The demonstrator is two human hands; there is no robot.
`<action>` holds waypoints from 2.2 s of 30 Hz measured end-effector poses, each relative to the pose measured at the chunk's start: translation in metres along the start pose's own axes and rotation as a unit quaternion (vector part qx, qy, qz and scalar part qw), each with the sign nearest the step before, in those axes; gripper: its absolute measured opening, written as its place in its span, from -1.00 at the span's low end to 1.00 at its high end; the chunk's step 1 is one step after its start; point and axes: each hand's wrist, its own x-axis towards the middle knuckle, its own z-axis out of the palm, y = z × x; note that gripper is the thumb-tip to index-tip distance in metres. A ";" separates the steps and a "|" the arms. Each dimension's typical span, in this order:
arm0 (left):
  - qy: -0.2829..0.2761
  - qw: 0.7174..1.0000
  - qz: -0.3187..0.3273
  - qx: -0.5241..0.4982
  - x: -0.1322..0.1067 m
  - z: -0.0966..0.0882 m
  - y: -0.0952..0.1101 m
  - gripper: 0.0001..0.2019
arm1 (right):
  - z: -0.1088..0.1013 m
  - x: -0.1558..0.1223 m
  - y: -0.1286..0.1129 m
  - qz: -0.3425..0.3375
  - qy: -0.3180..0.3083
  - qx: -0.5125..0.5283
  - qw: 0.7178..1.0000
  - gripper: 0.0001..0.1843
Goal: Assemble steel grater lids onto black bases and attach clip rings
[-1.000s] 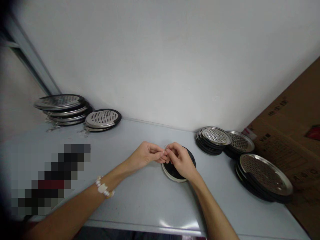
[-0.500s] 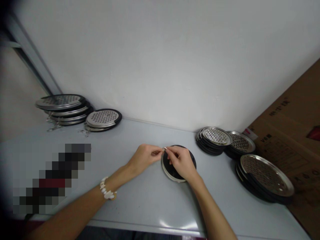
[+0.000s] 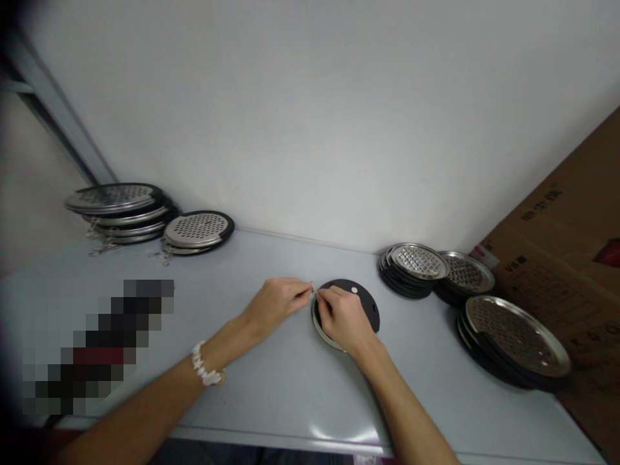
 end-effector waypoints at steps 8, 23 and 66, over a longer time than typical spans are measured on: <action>-0.022 0.999 0.026 0.041 0.001 0.006 0.002 -0.87 | 0.003 0.001 -0.001 0.000 0.026 -0.015 1.000 -0.77; -0.036 0.997 0.016 0.066 -0.002 0.010 0.003 -0.86 | 0.001 0.001 -0.009 0.007 -0.044 0.004 0.999 -0.75; 0.036 0.780 -0.197 -0.593 0.008 0.005 0.002 -0.58 | -0.004 0.004 -0.016 0.089 -0.007 0.309 0.947 -0.72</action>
